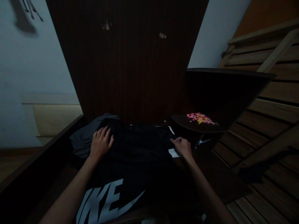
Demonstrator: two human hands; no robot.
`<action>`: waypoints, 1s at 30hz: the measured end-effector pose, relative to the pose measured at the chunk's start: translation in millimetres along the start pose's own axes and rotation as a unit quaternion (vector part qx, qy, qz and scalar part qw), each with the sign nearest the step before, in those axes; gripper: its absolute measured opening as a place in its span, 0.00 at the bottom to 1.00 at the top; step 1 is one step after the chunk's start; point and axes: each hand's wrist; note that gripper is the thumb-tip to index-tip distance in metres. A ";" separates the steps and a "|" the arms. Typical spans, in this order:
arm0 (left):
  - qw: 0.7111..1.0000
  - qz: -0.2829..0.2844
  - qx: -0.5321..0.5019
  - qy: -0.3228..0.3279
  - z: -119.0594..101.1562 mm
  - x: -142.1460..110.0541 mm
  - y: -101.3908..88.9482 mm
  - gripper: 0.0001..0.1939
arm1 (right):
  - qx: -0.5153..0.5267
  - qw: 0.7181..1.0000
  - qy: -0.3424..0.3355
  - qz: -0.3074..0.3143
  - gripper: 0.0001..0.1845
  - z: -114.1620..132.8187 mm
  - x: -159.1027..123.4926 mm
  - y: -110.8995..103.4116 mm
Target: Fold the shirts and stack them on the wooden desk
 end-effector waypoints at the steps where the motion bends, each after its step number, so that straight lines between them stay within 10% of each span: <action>1: 1.000 -0.001 -0.001 -0.001 -0.1 0.1 0.0 0.21 | -0.012 1.000 -0.022 -0.011 0.12 3.2 1.1 0.3; 7: 1.000 -0.001 -0.007 -0.007 -0.3 0.4 -0.4 0.21 | 0.020 0.984 -0.165 -0.057 0.05 37.3 -7.4 16.1; 13: 1.000 -0.001 -0.003 -0.009 -0.9 0.3 -2.4 0.21 | 0.013 0.918 -0.357 0.174 0.12 39.4 -31.0 36.9; 23: 0.999 0.012 -0.024 -0.021 -0.5 -0.5 -0.2 0.22 | -0.106 0.875 -0.382 0.279 0.10 31.2 -28.1 35.3; 30: 0.999 0.007 -0.029 -0.020 0.6 -1.2 0.1 0.22 | -0.044 0.896 -0.341 0.281 0.23 51.5 -0.8 56.8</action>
Point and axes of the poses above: each hand's wrist, its own x-axis towards the middle knuckle, its own y-axis out of the palm, z = x × y, and after that the axes turned 8 degrees about x, right-handed
